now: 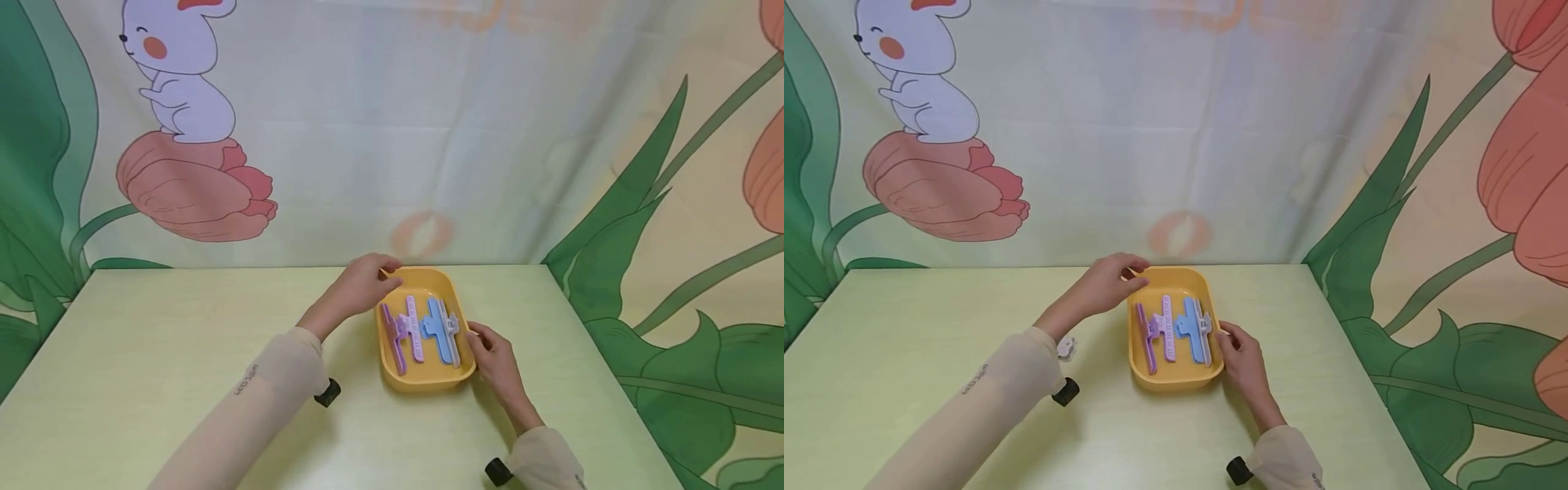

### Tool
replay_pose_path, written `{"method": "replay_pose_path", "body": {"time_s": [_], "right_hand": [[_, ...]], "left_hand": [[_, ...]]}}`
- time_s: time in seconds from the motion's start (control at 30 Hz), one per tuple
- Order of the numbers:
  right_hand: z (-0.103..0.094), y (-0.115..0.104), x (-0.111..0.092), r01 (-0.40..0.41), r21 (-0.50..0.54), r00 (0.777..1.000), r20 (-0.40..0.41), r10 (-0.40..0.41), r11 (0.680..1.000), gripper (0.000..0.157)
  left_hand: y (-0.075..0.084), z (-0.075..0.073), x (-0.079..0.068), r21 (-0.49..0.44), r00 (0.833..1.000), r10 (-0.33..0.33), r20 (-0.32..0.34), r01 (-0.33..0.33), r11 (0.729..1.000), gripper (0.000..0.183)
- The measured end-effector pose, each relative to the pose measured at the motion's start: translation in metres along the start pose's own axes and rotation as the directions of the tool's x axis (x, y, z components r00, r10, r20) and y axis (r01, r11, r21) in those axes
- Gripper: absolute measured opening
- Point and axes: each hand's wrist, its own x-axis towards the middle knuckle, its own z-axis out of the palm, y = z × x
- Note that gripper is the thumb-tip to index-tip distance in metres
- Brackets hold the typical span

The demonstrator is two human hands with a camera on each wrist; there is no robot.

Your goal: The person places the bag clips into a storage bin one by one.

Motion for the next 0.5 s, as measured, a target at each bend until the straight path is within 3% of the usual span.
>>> {"method": "replay_pose_path", "body": {"time_s": [0.5], "right_hand": [[0.0,-0.001,0.0,0.008,-0.015,1.0,-0.012,-0.008,1.0,0.032]], "left_hand": [[-0.026,-0.032,-0.027,0.023,0.999,0.011,-0.044,-0.01,1.0,0.04]]}}
